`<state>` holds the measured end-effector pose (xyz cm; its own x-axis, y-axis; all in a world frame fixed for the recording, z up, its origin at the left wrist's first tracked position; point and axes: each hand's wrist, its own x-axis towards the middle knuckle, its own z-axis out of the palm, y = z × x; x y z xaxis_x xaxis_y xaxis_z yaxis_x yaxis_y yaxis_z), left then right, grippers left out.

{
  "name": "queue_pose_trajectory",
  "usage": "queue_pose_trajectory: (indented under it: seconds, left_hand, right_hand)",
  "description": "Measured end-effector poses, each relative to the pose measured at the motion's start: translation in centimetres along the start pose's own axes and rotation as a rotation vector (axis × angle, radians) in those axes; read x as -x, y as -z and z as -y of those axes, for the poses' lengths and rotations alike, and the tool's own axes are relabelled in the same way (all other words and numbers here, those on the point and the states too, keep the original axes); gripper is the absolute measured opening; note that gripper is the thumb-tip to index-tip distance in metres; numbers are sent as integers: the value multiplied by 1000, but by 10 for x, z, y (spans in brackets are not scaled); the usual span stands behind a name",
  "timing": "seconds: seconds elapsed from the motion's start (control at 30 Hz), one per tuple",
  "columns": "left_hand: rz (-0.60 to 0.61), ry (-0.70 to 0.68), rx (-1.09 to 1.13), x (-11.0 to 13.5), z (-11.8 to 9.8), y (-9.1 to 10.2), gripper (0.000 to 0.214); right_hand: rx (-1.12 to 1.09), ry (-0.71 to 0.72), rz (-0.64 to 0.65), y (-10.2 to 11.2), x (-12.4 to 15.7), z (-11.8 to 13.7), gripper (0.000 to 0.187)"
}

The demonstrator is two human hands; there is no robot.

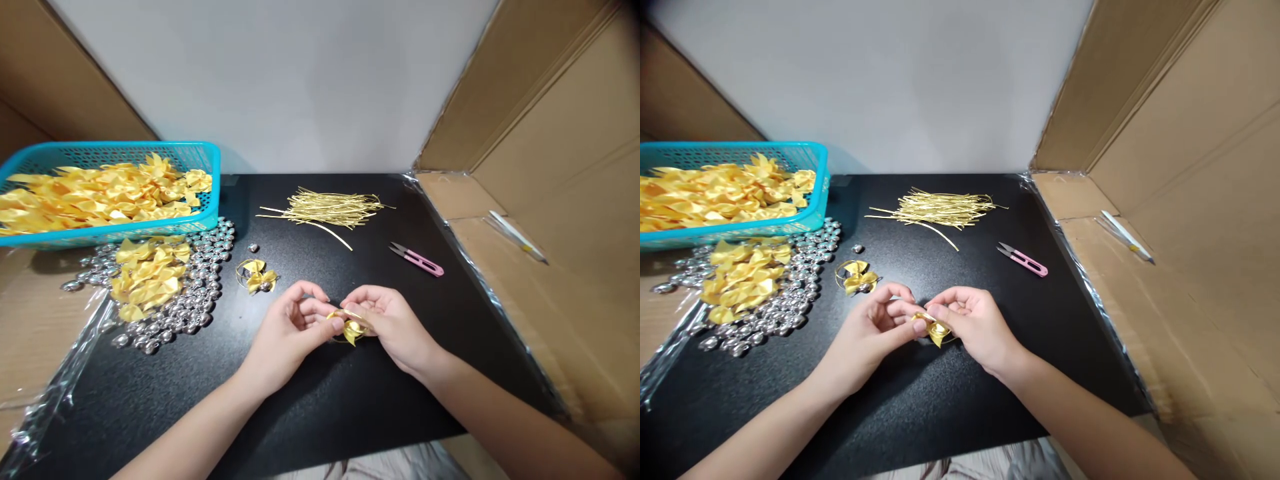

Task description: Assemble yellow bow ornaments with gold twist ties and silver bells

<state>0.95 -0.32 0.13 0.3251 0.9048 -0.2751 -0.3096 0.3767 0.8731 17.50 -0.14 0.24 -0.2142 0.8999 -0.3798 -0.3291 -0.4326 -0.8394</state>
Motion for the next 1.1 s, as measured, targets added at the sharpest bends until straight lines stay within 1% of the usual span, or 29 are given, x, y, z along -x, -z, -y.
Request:
queue_pose_trajectory:
  seconds: [0.17, 0.37, 0.6, 0.83, 0.97, 1.1]
  left_hand:
    - [-12, 1, 17, 1, 0, 1, 34]
    - [-31, -23, -20, 1, 1, 1, 37]
    - [-54, -21, -80, 1, -3, 2, 36]
    - [-62, -108, -125, 2, -3, -1, 39]
    - [-71, -160, -116, 3, -2, -4, 39]
    - [-90, -196, -117, 5, -4, -4, 39]
  right_hand:
    - [3, 31, -45, 3, -1, -3, 35]
    - [51, 68, -43, 3, 0, -2, 33]
    - [95, 104, -24, 2, 0, 1, 32]
    - [176, 162, -71, 2, 1, -2, 32]
    - [200, 161, -54, 3, 1, -5, 31]
    - [274, 136, 34, 3, 3, -8, 35]
